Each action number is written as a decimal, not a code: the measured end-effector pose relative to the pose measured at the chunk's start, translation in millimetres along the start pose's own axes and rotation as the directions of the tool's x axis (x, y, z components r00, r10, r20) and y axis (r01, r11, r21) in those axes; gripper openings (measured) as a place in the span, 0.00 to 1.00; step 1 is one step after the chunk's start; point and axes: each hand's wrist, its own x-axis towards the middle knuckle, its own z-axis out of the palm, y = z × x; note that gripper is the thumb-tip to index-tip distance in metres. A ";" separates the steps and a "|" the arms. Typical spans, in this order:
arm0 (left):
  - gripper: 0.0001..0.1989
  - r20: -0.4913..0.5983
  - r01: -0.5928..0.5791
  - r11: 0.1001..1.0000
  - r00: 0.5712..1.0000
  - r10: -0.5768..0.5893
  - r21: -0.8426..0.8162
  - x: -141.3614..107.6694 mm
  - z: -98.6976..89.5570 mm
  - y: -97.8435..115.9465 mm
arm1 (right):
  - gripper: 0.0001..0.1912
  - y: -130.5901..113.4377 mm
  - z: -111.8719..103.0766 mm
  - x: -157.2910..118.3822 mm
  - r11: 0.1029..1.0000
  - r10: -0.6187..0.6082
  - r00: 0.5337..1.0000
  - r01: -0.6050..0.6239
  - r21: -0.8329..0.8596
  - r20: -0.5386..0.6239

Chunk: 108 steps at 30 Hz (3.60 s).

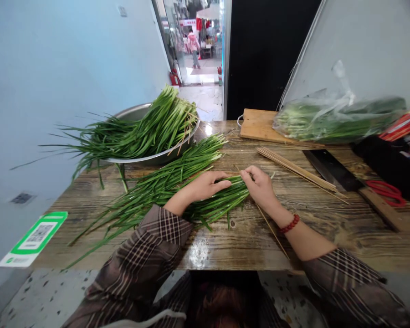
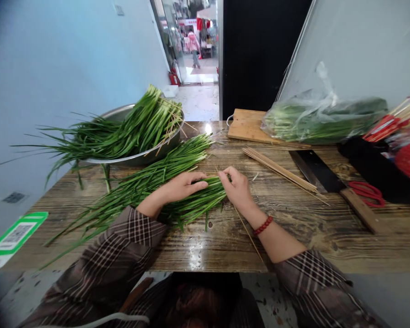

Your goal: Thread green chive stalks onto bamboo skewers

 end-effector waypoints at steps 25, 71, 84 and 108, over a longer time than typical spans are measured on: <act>0.07 -0.167 0.317 0.635 0.944 -0.286 0.704 -1.9 -31.4 -45.1 | 0.11 -4.1 -14.7 -12.0 0.985 -0.167 0.978 0.172 -0.025 0.122; 0.08 -0.380 -0.065 0.997 0.924 0.041 -0.050 8.9 21.9 1.4 | 0.11 -7.4 -11.5 -7.9 0.989 -0.091 0.991 0.079 0.122 0.099; 0.07 -0.427 -0.008 0.969 0.899 -0.102 -0.247 8.8 23.8 4.0 | 0.13 -7.8 -12.6 -8.6 0.986 -0.127 0.981 0.108 0.129 0.148; 0.06 -0.465 -0.063 0.985 0.885 -0.020 -0.162 8.1 23.4 3.8 | 0.14 -10.9 -11.8 -9.7 0.986 -0.099 0.984 0.077 0.147 0.146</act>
